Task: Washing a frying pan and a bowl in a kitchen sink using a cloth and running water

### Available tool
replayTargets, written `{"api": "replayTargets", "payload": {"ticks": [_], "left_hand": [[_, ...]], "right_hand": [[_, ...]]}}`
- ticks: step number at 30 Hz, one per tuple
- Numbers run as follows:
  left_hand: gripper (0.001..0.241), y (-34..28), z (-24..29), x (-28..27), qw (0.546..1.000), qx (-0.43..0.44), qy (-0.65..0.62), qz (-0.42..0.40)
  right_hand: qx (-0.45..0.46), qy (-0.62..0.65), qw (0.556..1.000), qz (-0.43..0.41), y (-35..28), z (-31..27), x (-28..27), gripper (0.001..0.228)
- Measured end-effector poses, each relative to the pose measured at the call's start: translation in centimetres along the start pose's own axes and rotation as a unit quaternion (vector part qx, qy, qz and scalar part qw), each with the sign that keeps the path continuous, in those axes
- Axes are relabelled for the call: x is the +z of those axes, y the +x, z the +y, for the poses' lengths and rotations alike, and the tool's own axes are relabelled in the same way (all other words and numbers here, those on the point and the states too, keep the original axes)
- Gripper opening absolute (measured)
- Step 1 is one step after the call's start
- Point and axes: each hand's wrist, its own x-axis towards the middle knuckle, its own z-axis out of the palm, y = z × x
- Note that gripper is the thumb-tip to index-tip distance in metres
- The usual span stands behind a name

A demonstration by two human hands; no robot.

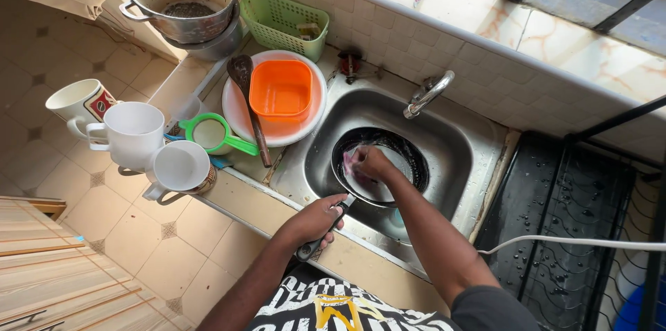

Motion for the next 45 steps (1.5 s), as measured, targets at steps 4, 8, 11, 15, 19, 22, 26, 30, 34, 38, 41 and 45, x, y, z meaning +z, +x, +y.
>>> {"api": "replayTargets", "payload": {"ticks": [4,8,11,15,19,22,26,30,34,38,41,45], "left_hand": [[0.048,-0.9,0.2,0.3,1.0,0.0,-0.026,0.005],[0.045,0.6,-1.5,-0.2,0.999,0.011,-0.039,-0.008],[0.042,0.5,-1.7,-0.2,0.999,0.022,-0.03,-0.013],[0.034,0.7,-1.4,-0.5,0.997,0.022,-0.054,-0.041],[0.032,1.5,-2.0,-0.7,0.997,0.017,-0.055,-0.053],[0.033,1.2,-2.1,-0.8,0.996,0.021,-0.068,-0.046],[0.034,1.3,-2.2,-0.7,0.997,0.015,-0.072,-0.033],[0.034,0.8,-1.6,-0.5,0.995,0.019,-0.091,-0.021],[0.032,0.9,-1.7,-0.5,0.996,0.03,-0.087,-0.009],[0.036,1.4,-2.2,-0.7,0.996,0.044,-0.072,-0.016],[0.044,1.0,-2.3,-0.6,0.996,0.07,-0.045,-0.019],[0.049,0.5,-1.9,-0.5,0.997,0.066,-0.024,-0.018]], "right_hand": [[0.013,0.011,0.994,-0.11,-5.7,-1.7,-0.9,0.016],[0.023,-0.031,0.987,-0.156,-12.2,-5.2,-5.8,0.016],[0.062,-0.151,0.976,-0.145,-12.9,-1.7,-6.3,0.02],[0.14,-0.23,0.962,-0.039,-13.1,2.9,-6.9,0.024],[0.162,-0.212,0.961,0.074,-14.6,4.5,-8.2,0.029],[0.138,-0.171,0.962,0.159,-15.2,4.7,-8.4,0.021],[0.143,-0.153,0.946,0.246,-15.5,6.1,-8.2,0.025],[0.144,-0.095,0.934,0.313,-13.7,9.4,-7.7,0.014],[0.156,-0.001,0.95,0.271,-16.0,4.7,-8.1,0.019],[0.152,0.216,0.931,0.252,-14.1,5.8,-7.6,0.017],[0.147,0.4,0.871,0.244,-14.2,4.5,-6.7,0.02],[0.132,0.457,0.85,0.225,-14.5,4.3,-7.1,0.016]]}}
